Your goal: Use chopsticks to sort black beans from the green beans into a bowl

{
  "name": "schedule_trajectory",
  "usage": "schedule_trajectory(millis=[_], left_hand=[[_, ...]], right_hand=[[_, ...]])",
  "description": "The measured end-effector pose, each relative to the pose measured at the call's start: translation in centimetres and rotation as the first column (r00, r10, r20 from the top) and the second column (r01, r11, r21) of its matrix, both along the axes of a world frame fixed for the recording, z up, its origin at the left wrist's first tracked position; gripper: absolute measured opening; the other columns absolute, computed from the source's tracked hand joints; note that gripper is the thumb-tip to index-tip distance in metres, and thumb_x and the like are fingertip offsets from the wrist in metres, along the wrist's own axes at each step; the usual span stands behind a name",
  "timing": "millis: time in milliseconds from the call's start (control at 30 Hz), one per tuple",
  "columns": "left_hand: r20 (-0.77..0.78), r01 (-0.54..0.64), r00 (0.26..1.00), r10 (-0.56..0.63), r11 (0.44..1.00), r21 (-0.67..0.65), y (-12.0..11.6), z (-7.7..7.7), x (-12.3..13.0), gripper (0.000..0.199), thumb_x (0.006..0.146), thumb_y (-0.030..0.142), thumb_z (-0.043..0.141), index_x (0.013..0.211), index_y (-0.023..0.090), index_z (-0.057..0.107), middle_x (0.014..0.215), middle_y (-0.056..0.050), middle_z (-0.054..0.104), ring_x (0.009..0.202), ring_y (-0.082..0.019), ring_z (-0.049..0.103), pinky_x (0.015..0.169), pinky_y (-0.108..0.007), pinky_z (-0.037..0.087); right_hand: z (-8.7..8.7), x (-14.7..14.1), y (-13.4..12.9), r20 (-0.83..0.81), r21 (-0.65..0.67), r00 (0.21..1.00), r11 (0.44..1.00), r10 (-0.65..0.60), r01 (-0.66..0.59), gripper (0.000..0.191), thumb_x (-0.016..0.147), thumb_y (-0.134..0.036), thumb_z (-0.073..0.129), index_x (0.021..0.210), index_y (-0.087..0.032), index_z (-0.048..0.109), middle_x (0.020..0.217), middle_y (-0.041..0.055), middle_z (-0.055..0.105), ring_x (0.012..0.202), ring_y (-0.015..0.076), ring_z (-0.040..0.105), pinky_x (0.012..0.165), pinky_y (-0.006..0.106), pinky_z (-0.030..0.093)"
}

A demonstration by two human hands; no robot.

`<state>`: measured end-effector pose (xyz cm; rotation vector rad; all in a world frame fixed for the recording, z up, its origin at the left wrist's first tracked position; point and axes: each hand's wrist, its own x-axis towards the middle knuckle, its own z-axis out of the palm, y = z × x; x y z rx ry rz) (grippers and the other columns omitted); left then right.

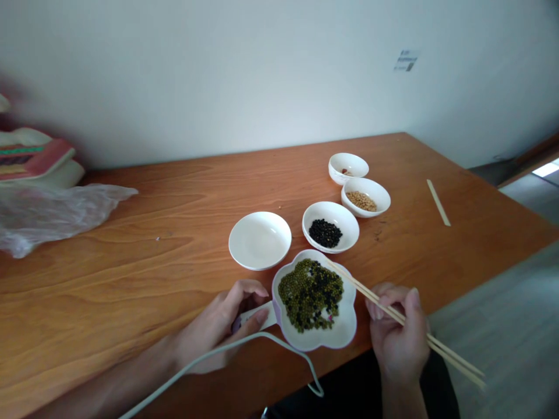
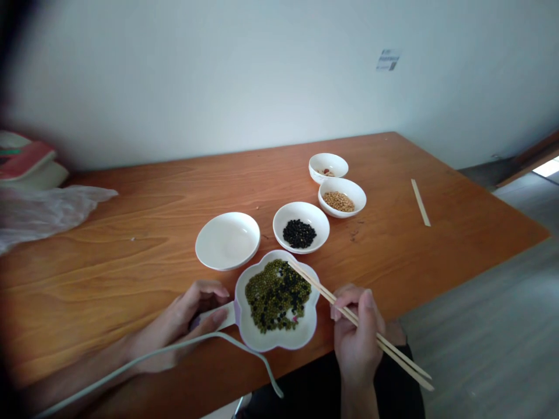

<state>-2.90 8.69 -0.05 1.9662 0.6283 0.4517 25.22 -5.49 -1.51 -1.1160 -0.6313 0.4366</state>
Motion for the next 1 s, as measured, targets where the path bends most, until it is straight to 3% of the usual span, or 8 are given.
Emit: schedule_trajectory(millis=[167, 500, 700, 867, 1000], left_hand=[[-0.023, 0.050, 0.998, -0.051, 0.997, -0.052, 0.3, -0.1, -0.3, 0.022, 0.108, 0.030, 0.051, 0.129, 0.031, 0.045, 0.115, -0.005, 0.074, 0.101, -0.018, 0.073, 0.083, -0.027, 0.063], [-0.072, 0.110, 0.991, -0.111, 0.994, -0.019, 0.6, 0.5, -0.1, 0.014, 0.109, 0.029, 0.050, 0.122, 0.028, 0.052, 0.109, -0.003, 0.074, 0.091, -0.017, 0.072, 0.076, -0.025, 0.060], [-0.086, 0.137, 0.987, -0.138, 0.990, -0.007, 0.6, 0.2, -0.3, 0.014, 0.110, 0.028, 0.048, 0.123, 0.026, 0.051, 0.107, -0.003, 0.073, 0.089, -0.015, 0.071, 0.076, -0.023, 0.058], [-0.079, 0.151, 0.985, -0.152, 0.988, -0.012, 0.7, 0.1, -0.4, 0.016, 0.110, 0.027, 0.047, 0.126, 0.026, 0.050, 0.110, -0.003, 0.073, 0.093, -0.015, 0.071, 0.076, -0.023, 0.058], [-0.092, 0.151, 0.984, -0.151, 0.988, -0.005, 0.7, 0.1, -0.5, 0.016, 0.110, 0.027, 0.047, 0.126, 0.026, 0.050, 0.109, -0.003, 0.073, 0.092, -0.015, 0.072, 0.076, -0.024, 0.058]], right_hand=[[0.0, -0.9, -0.3, 0.055, -0.065, 0.998, 0.997, 0.038, -0.034, 0.047, 0.110, -0.039, 0.044, 0.080, -0.022, 0.076, 0.062, 0.0041, 0.065, 0.060, 0.0180, 0.057, 0.058, 0.032, 0.045], [-0.3, -1.7, -0.8, 0.207, -0.066, 0.977, 0.996, -0.046, 0.061, 0.048, 0.108, -0.040, 0.048, 0.073, -0.022, 0.076, 0.063, 0.0052, 0.065, 0.064, 0.0188, 0.058, 0.059, 0.033, 0.044], [-0.8, -1.6, -0.9, 0.232, -0.093, 0.971, 0.993, -0.055, 0.079, 0.047, 0.110, -0.035, 0.044, 0.089, -0.019, 0.082, 0.073, 0.0072, 0.073, 0.064, 0.0196, 0.063, 0.056, 0.033, 0.046], [-1.0, -1.4, -0.6, 0.276, -0.062, 0.957, 0.993, -0.083, 0.104, 0.039, 0.108, -0.026, 0.052, 0.079, -0.019, 0.077, 0.068, 0.0031, 0.068, 0.066, 0.0165, 0.061, 0.055, 0.029, 0.043], [-0.7, -1.4, -0.5, 0.309, -0.067, 0.949, 0.995, -0.055, 0.079, 0.046, 0.111, -0.029, 0.045, 0.075, -0.020, 0.073, 0.068, 0.0022, 0.064, 0.069, 0.0156, 0.059, 0.061, 0.030, 0.043]])
